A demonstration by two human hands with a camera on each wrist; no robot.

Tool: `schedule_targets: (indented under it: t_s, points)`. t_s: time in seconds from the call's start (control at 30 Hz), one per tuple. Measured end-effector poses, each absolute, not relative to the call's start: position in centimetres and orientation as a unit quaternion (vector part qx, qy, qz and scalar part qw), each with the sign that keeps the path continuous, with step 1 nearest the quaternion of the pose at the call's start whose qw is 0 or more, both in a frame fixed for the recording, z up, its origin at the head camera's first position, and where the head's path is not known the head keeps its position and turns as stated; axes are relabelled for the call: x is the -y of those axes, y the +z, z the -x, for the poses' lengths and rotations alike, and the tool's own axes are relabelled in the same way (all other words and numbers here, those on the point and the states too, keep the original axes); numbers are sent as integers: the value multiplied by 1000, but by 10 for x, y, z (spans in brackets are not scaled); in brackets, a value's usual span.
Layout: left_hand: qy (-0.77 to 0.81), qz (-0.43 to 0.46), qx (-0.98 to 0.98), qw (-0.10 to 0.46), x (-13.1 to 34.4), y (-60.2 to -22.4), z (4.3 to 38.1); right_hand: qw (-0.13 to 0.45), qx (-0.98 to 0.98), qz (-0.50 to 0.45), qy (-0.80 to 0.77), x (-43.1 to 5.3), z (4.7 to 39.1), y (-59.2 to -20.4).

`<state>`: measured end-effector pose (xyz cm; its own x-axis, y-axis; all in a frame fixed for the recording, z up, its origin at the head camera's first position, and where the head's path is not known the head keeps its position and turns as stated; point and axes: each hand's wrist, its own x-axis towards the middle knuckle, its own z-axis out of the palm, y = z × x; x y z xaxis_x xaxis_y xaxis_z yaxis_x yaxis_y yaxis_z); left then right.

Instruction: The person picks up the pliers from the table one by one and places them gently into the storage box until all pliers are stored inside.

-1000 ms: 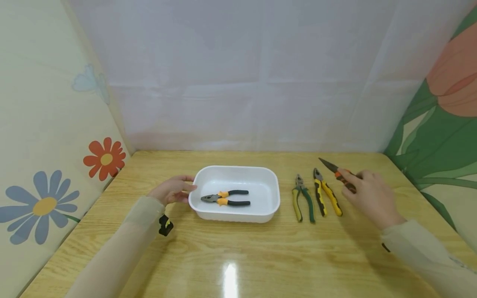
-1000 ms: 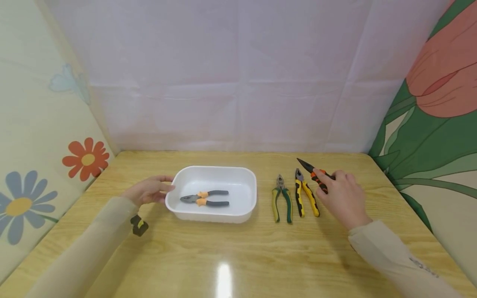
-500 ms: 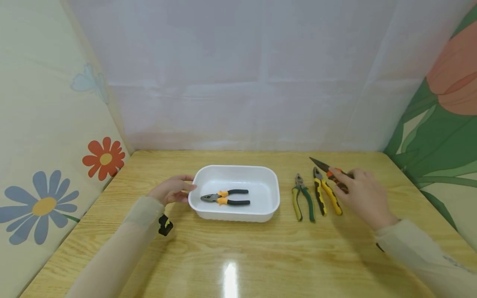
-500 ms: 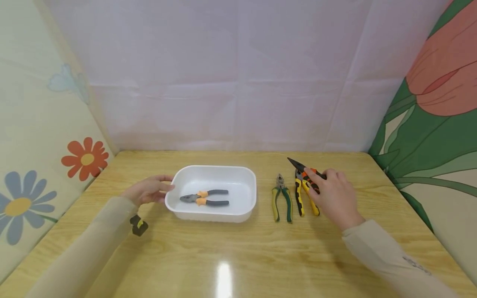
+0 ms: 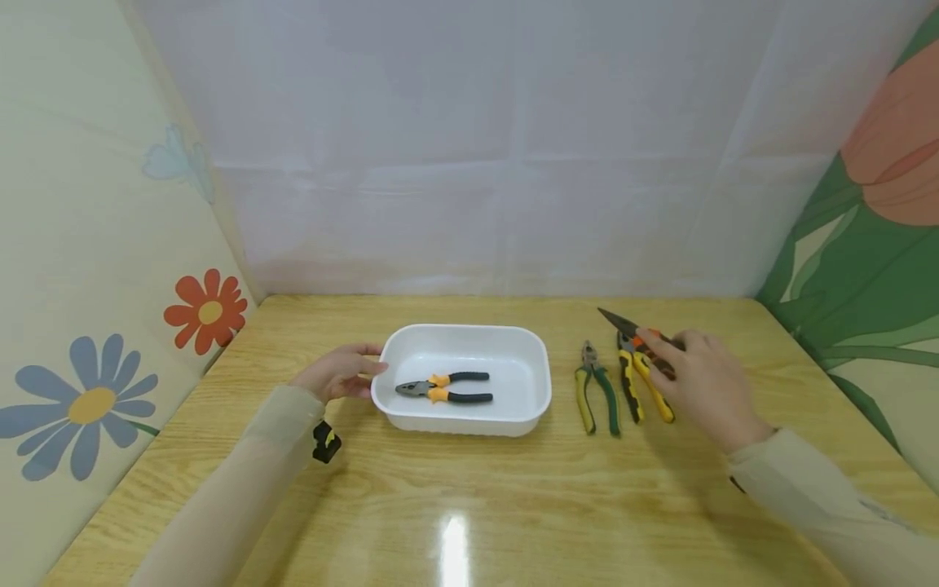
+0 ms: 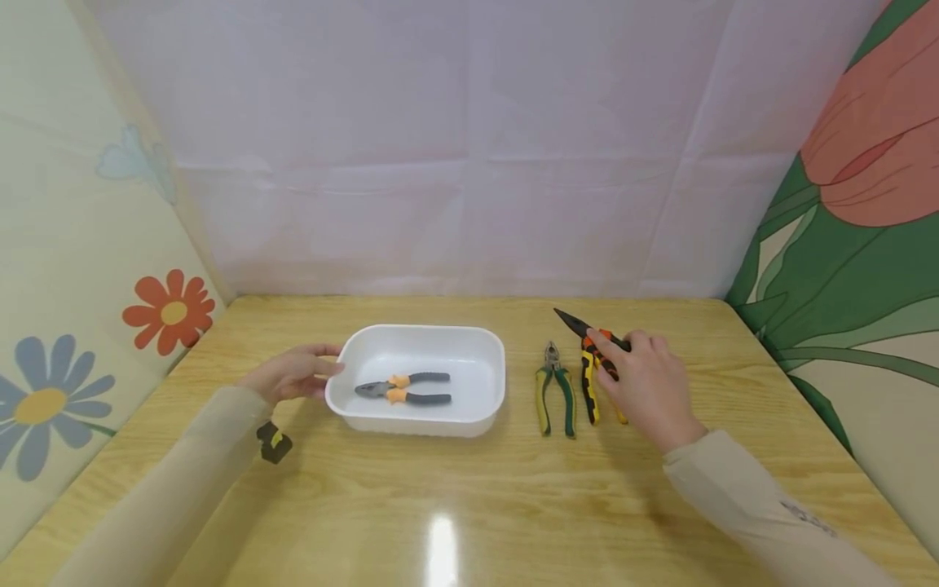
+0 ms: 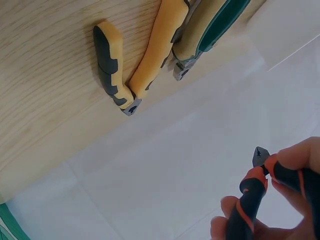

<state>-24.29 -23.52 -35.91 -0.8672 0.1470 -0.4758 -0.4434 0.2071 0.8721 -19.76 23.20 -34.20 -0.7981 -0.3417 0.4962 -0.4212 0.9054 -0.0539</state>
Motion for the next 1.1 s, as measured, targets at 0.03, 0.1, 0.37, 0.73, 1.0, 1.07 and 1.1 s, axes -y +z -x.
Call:
schedule_targets:
  t_s: [0.03,0.1,0.37,0.73,1.0,1.07,1.1]
  points:
    - [622,101,-739,237,235,-359,243,248,943,-205,81,-231,198,-342]
    - [622,100,-740,237,235,-359,243,250,942,-208,80,-230,198,-341]
    - [620,96,-741,237,235,-356,243,278,931,-224,74,-222,199,-340]
    - [624,94,-739,236,234,-357,242,263,934,-229,84,-212,199,-340]
    - [622,99,-741,233,233,-358,243,264,929,-242,96,-203,199,-338]
    - [621,100,-742,232,233,-358,243,265,928,-245,98,-201,199,-338]
    - [621,100,-742,232,233,-358,243,267,926,-247,98,-200,199,-337]
